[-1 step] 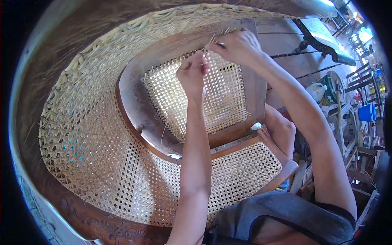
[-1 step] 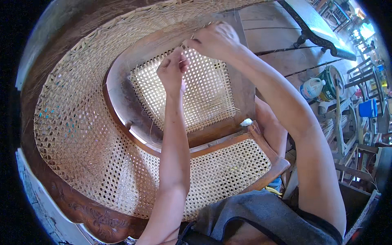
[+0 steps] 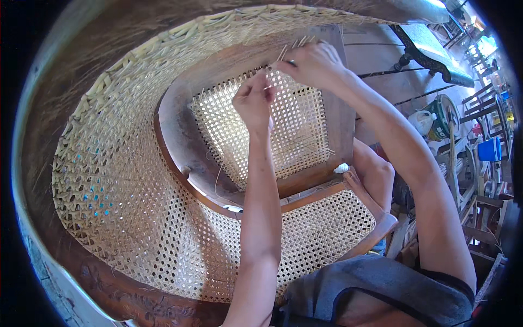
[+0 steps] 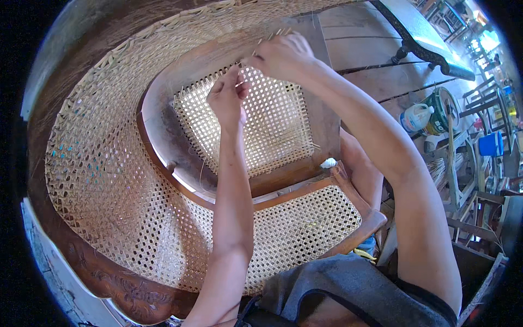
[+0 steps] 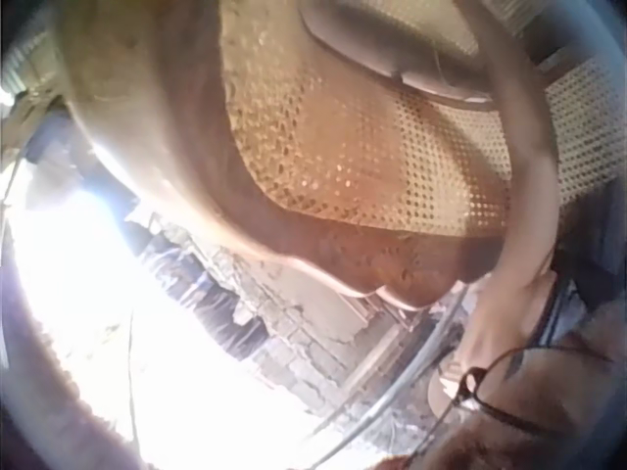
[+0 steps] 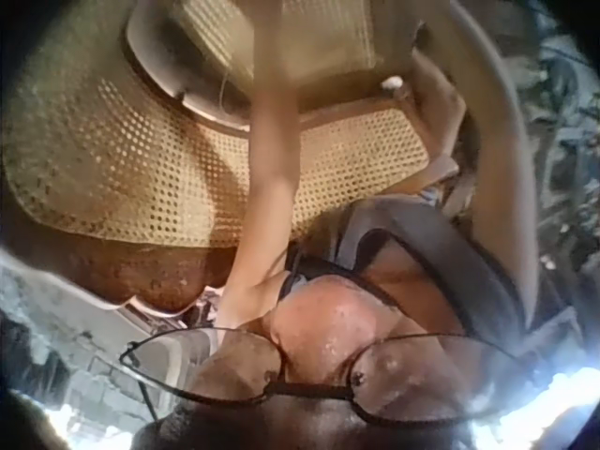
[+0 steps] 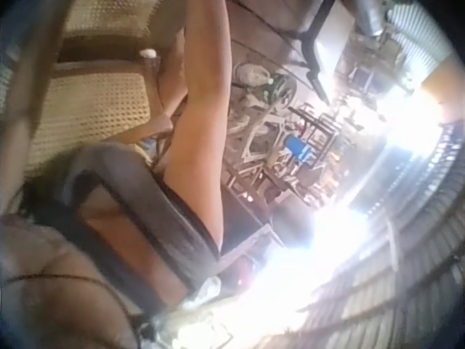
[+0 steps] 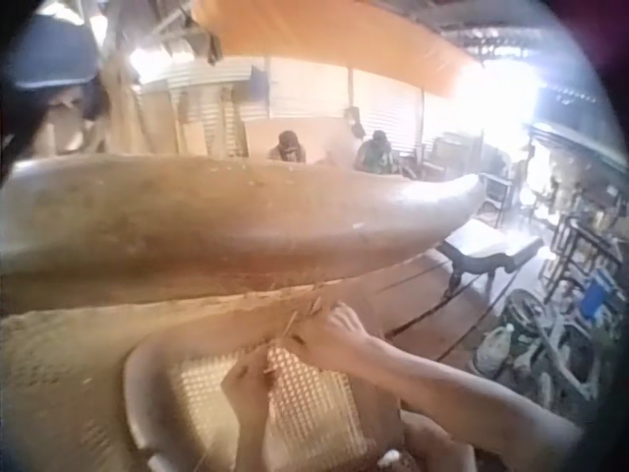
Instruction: Weaving or repairing the cane/rattan seat of a wooden chair.
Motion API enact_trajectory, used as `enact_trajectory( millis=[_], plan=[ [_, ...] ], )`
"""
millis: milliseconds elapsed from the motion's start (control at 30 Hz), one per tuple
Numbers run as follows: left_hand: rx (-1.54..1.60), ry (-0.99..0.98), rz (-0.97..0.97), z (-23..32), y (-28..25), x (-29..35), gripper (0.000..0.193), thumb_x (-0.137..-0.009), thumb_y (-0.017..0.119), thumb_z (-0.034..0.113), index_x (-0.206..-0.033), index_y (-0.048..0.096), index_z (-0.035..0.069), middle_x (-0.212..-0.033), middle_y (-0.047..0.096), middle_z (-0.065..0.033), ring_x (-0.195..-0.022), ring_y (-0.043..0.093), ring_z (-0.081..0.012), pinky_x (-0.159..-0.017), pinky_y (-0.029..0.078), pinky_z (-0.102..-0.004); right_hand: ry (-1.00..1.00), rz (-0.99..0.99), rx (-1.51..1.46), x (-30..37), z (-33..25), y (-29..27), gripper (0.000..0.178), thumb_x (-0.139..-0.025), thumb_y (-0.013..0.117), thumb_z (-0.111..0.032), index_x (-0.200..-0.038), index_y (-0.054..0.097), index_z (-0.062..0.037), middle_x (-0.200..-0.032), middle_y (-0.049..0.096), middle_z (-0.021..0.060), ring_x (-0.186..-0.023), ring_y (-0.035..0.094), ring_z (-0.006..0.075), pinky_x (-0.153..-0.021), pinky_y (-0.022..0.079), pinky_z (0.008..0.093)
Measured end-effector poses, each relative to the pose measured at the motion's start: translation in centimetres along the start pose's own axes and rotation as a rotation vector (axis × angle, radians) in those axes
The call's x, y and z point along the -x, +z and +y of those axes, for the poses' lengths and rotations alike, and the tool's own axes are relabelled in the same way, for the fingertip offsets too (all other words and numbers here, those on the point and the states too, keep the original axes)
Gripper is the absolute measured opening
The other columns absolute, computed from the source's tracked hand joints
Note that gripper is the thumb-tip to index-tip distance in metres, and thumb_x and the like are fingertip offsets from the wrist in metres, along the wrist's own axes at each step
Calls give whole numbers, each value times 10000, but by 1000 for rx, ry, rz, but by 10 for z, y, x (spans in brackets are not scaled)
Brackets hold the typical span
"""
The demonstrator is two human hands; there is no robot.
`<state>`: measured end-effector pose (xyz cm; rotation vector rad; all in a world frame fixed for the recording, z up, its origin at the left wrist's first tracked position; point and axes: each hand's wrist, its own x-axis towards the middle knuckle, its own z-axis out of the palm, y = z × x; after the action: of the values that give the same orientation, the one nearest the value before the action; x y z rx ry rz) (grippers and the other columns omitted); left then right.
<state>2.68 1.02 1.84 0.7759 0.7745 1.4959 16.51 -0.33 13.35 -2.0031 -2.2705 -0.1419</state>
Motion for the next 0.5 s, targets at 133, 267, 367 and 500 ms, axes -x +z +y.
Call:
enact_trajectory(
  millis=[133, 267, 367, 500],
  plan=[
    [-39, 35, 130, -15, -13, 0, 182, -887, 695, 121, -778, 633, -12, -672, 627, -47, -510, 601, -119, -424, 465, -216, -62, -163, 121, -8, -16, 19, 213, -828, 550, -113, -917, 734, -52, -985, 721, 118, -934, 697, 237, -811, 526, 414],
    [-145, 67, 193, -14, -6, 4, 114, -863, 673, 35, -799, 603, -29, -675, 628, -58, -524, 579, -91, -425, 445, -215, -178, -60, 92, -8, -28, 21, 193, -836, 560, -121, -802, 727, -31, -859, 714, 170, -867, 708, 283, -768, 539, 411],
    [-149, 138, 177, -27, -11, 2, 97, -820, 677, -17, -803, 581, -21, -713, 637, -50, -594, 586, -80, -490, 472, -218, -213, -28, 111, -13, -34, 22, 142, -791, 607, -91, -814, 735, -33, -854, 716, 167, -860, 711, 267, -744, 552, 383],
    [-237, 265, 179, -39, -13, -1, 146, -777, 700, -62, -800, 566, -6, -748, 645, -50, -670, 590, -71, -592, 491, -215, -254, -11, 120, -15, -36, 31, 133, -776, 638, -103, -816, 738, -26, -846, 716, 164, -846, 714, 259, -726, 561, 370]
  ],
)
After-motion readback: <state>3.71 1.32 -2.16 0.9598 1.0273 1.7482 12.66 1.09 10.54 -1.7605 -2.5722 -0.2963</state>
